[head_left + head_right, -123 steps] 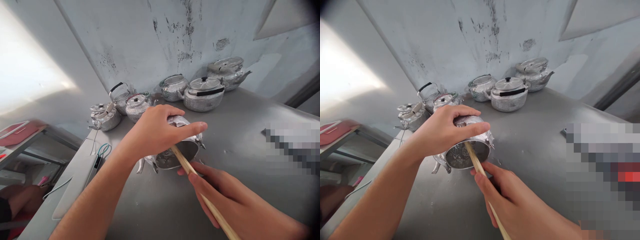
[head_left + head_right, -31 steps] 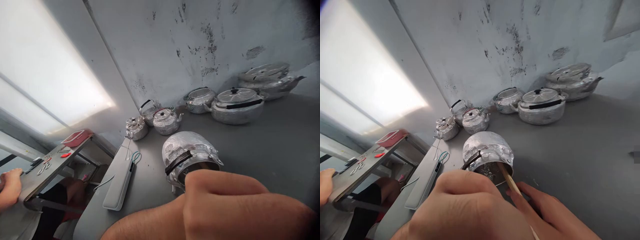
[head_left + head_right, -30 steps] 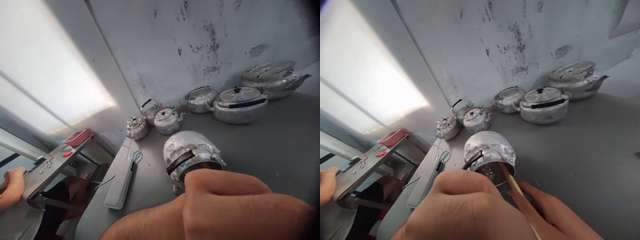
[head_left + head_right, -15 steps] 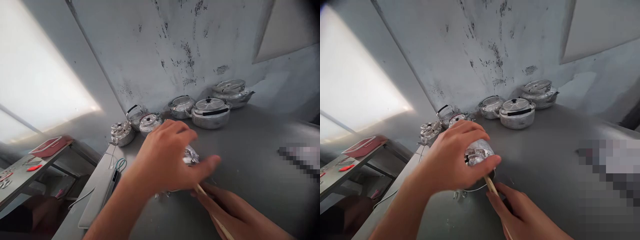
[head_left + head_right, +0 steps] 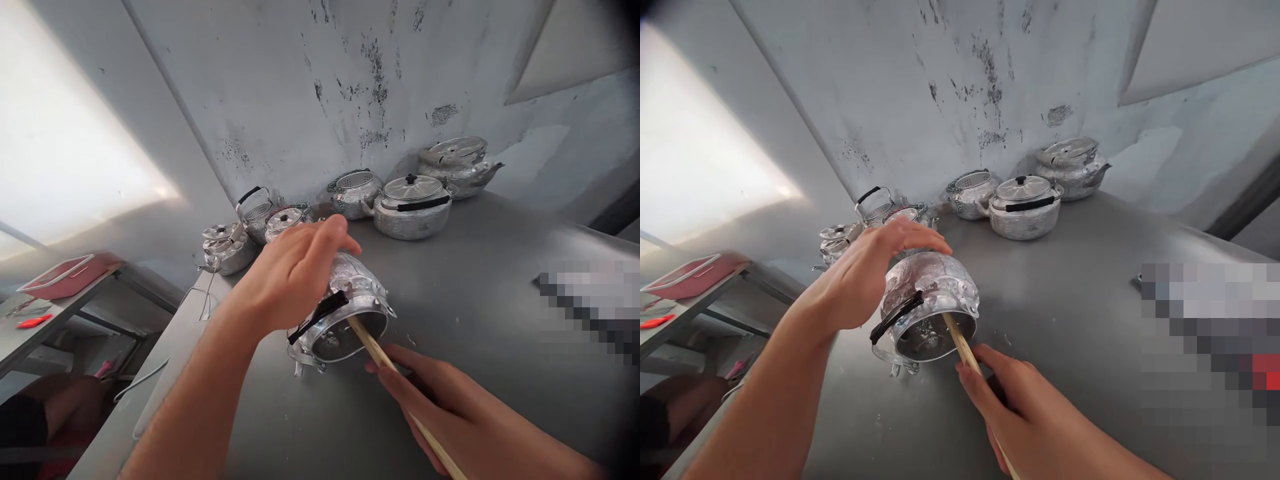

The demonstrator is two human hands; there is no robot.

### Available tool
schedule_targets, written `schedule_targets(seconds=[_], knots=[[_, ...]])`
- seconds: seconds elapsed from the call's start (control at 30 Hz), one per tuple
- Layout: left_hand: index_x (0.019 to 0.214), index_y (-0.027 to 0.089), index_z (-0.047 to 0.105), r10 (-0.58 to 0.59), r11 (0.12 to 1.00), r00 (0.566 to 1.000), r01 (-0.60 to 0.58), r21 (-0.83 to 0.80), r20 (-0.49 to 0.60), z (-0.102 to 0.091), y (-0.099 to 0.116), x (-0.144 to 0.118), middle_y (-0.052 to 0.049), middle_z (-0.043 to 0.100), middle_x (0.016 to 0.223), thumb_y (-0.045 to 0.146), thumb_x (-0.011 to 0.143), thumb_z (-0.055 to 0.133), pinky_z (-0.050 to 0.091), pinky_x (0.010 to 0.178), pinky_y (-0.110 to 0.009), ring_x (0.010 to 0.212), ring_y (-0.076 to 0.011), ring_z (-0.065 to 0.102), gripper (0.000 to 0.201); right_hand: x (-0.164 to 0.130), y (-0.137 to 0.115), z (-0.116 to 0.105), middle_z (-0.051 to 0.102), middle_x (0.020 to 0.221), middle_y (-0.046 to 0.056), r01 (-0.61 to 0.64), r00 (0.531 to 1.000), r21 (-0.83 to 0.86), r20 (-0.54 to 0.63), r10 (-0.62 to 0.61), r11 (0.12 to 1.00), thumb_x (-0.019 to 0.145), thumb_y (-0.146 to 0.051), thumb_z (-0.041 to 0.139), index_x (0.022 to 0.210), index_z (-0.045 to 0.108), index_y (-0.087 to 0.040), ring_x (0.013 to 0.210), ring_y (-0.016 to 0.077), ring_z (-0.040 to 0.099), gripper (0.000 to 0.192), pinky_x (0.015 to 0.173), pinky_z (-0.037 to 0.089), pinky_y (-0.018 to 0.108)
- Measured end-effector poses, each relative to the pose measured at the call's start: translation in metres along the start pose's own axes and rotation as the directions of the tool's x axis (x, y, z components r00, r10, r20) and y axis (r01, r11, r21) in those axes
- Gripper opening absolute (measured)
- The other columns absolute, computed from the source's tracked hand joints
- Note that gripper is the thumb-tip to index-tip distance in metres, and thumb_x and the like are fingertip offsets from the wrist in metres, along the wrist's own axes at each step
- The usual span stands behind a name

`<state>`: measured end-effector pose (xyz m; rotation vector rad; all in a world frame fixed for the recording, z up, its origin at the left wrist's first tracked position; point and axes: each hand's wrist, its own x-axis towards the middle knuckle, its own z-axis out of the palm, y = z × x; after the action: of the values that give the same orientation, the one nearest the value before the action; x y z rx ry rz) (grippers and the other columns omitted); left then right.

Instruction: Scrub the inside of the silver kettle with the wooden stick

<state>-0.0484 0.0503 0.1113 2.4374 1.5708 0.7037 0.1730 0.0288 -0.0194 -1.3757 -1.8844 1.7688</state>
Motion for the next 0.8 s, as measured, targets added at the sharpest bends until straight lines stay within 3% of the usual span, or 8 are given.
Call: schedule_targets(seconds=[0.1,0.17,0.27,0.33,0.4,0.57,0.67,0.8], knots=[[0.137,0.030,0.069,-0.043,0.999,0.992,0.045,-0.012,0.120,0.004,0.003,0.001,-0.002,0.066,0.146,0.059,0.109,0.039,0.049,0.110,-0.040,0.135,-0.0286,0.060,0.050,0.002,-0.002,0.000,0.052,0.059,-0.006,-0.005,1.000,0.005,0.031,0.005,1.000,0.104,-0.069,0.042,0.100,0.071,-0.024,0.057,0.0141,0.050,0.054,0.054,0.044,0.023],[0.139,0.032,0.068,-0.030,0.999,0.983,0.032,-0.011,0.181,0.008,0.004,0.003,-0.002,0.063,0.149,0.066,0.100,0.055,0.051,0.107,-0.040,0.133,-0.0297,0.061,0.053,0.002,-0.005,0.000,0.051,0.058,-0.006,-0.028,0.998,0.028,0.048,0.027,0.999,0.104,-0.068,0.042,0.098,0.069,-0.024,0.056,0.0136,0.050,0.053,0.054,0.043,0.023],[0.126,0.028,0.071,-0.057,0.998,0.981,0.057,0.007,0.187,0.016,0.002,0.007,-0.004,0.076,0.116,0.063,0.094,0.065,0.055,0.083,-0.038,0.102,-0.0261,0.071,0.047,0.001,-0.009,-0.002,0.049,0.056,-0.007,-0.087,0.994,0.081,0.072,0.081,0.993,0.104,-0.068,0.040,0.099,0.066,-0.024,0.054,0.0135,0.046,0.051,0.052,0.040,0.024],[0.115,0.026,0.069,-0.101,0.995,0.981,0.102,0.003,0.163,0.021,0.000,0.009,0.000,0.074,0.083,0.063,0.093,0.066,0.049,0.062,-0.035,0.072,-0.0210,0.067,0.043,0.000,-0.013,-0.004,0.048,0.055,-0.007,-0.108,0.991,0.085,0.084,0.101,0.990,0.104,-0.067,0.040,0.095,0.063,-0.023,0.053,0.0130,0.042,0.050,0.051,0.038,0.024],[0.107,0.025,0.067,-0.107,0.994,0.986,0.110,-0.014,0.131,0.024,0.000,0.010,0.003,0.068,0.069,0.063,0.092,0.066,0.044,0.056,-0.034,0.058,-0.0176,0.059,0.041,-0.001,-0.017,-0.005,0.047,0.055,-0.007,-0.099,0.991,0.065,0.094,0.092,0.993,0.104,-0.064,0.042,0.090,0.060,-0.023,0.053,0.0124,0.041,0.047,0.050,0.036,0.024],[0.092,0.024,0.074,-0.057,0.997,0.998,0.057,-0.051,0.005,0.030,0.004,0.011,-0.001,0.078,0.089,0.056,0.086,0.076,0.051,0.066,-0.036,0.069,-0.0185,0.065,0.033,-0.001,-0.024,-0.009,0.045,0.054,-0.008,-0.042,0.993,0.007,0.113,0.041,0.999,0.102,-0.053,0.055,0.077,0.055,-0.023,0.052,0.0113,0.041,0.039,0.050,0.034,0.024],[0.089,0.026,0.078,-0.086,0.994,0.996,0.085,-0.064,-0.011,0.032,0.006,0.010,0.000,0.076,0.080,0.062,0.087,0.076,0.057,0.075,-0.040,0.074,-0.0219,0.070,0.037,-0.002,-0.023,-0.010,0.047,0.053,-0.006,-0.008,0.996,-0.021,0.088,0.010,1.000,0.101,-0.052,0.055,0.068,0.048,-0.024,0.051,0.0115,0.040,0.044,0.050,0.033,0.025],[0.098,0.030,0.083,-0.046,0.999,0.997,0.048,-0.025,0.054,0.024,0.009,0.005,-0.003,0.078,0.090,0.065,0.095,0.067,0.055,0.104,-0.048,0.121,-0.0326,0.070,0.039,-0.004,-0.018,-0.009,0.050,0.055,-0.005,0.063,0.998,-0.068,0.007,-0.063,0.996,0.101,-0.056,0.053,0.069,0.051,-0.025,0.052,0.0136,0.045,0.044,0.051,0.038,0.026]])
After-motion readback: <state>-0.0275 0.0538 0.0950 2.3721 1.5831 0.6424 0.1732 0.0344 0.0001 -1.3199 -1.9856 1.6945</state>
